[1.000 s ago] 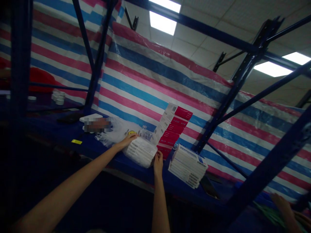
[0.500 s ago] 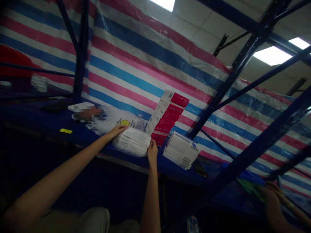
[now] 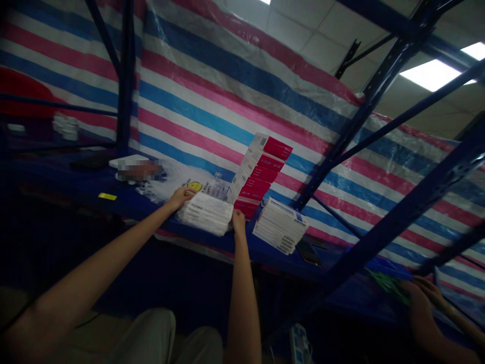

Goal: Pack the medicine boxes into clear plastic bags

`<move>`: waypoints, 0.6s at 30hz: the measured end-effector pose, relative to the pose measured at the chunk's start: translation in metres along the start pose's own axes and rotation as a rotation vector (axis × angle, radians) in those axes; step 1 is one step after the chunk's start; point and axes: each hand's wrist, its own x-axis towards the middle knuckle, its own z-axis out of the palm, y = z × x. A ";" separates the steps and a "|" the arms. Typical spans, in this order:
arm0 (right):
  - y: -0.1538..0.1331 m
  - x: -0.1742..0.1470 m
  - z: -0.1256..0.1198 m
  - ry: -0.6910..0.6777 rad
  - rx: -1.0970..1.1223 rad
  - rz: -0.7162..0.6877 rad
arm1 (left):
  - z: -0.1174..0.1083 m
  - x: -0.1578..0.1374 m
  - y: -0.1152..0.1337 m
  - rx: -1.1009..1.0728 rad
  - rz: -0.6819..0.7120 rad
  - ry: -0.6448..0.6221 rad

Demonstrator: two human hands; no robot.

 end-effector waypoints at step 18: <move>-0.013 -0.095 -0.035 0.047 -0.487 -0.427 | -0.029 -0.084 0.037 0.298 0.443 -0.102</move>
